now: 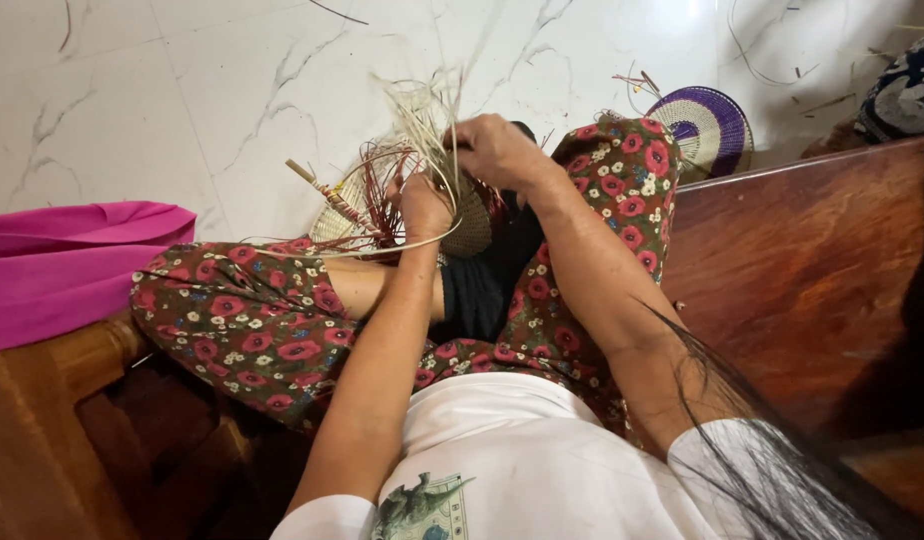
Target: Weaving dried plant fibers into a mat or basket using hands while sitting on a wooden bench.
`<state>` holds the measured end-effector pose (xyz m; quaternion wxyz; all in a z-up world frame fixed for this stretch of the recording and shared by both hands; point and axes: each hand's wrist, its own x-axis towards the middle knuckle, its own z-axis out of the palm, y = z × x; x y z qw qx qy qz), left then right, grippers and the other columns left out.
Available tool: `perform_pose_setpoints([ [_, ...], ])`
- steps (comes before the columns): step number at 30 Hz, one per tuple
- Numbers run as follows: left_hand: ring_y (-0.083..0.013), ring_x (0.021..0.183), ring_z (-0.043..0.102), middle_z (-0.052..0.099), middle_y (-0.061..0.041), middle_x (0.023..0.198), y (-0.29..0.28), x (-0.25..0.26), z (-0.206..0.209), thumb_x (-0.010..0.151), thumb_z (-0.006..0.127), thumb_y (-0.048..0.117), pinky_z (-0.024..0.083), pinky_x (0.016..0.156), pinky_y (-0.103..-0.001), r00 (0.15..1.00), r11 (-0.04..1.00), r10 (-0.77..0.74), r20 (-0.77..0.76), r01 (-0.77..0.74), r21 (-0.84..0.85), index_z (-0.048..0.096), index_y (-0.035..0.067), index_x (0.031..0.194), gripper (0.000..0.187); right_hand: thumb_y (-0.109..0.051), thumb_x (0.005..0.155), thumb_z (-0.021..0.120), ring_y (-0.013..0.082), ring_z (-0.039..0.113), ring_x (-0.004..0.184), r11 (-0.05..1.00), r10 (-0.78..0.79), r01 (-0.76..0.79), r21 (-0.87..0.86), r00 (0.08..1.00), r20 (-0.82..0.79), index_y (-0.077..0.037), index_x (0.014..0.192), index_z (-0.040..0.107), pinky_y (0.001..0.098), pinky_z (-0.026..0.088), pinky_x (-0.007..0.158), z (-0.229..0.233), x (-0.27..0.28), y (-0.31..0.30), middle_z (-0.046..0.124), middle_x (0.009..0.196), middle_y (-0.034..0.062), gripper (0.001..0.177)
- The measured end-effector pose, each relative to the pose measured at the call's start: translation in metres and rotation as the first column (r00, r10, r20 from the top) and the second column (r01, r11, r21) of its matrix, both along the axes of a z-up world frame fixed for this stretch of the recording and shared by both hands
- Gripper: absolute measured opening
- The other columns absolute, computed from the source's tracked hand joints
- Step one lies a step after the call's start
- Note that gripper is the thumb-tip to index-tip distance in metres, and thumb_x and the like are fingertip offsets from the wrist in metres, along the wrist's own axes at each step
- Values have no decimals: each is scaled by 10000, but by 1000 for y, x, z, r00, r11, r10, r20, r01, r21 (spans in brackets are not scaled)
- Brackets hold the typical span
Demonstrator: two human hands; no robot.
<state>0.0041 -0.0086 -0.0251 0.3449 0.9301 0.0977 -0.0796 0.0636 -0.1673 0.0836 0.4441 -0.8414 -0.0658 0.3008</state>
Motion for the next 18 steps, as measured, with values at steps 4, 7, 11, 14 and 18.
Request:
perform_pose_setpoints([
  [4, -354, 866, 725, 654, -174, 599, 7, -6, -51, 712, 601, 120, 308, 1098, -364, 995, 997, 39, 94, -45, 62, 735, 78, 701, 141, -251, 887, 655, 387, 701, 1038, 979, 68, -47, -200, 993, 100, -187, 1036, 778, 537, 551, 913, -19, -4, -14, 762, 1017, 115, 204],
  [7, -344, 888, 731, 672, -168, 624, 6, 3, 6, 772, 565, 142, 398, 1013, -377, 996, 995, 94, -10, -94, -17, 720, 91, 696, 180, -199, 820, 683, 385, 710, 991, 988, 81, -58, -145, 985, 155, -166, 935, 787, 525, 563, 902, -14, -7, -19, 766, 955, 113, 159],
  [11, -277, 872, 742, 696, -121, 655, 15, -7, -21, 788, 550, 193, 410, 984, -389, 993, 997, 69, -92, -71, -12, 693, 146, 692, 179, -229, 860, 744, 313, 727, 1017, 983, 94, -93, -158, 996, -4, -221, 978, 807, 435, 567, 937, -5, 0, -16, 786, 986, 48, 134],
  [14, -210, 785, 727, 678, -78, 619, 20, -10, -85, 740, 626, 232, 215, 1099, -385, 998, 995, -39, -53, 44, 86, 662, 169, 654, 113, -308, 868, 740, 304, 692, 1114, 981, 72, -99, -169, 984, -161, -254, 1040, 781, 473, 545, 971, 0, 2, -14, 766, 1076, 59, 185],
  [18, -143, 697, 712, 660, -36, 583, 21, -8, -123, 693, 701, 271, 19, 1214, -380, 988, 971, -154, -4, 152, 185, 631, 193, 617, 129, -235, 921, 684, 318, 713, 1072, 984, 46, -70, -165, 989, -144, -227, 1053, 790, 469, 553, 933, -36, 10, -9, 773, 1016, 79, 169],
])
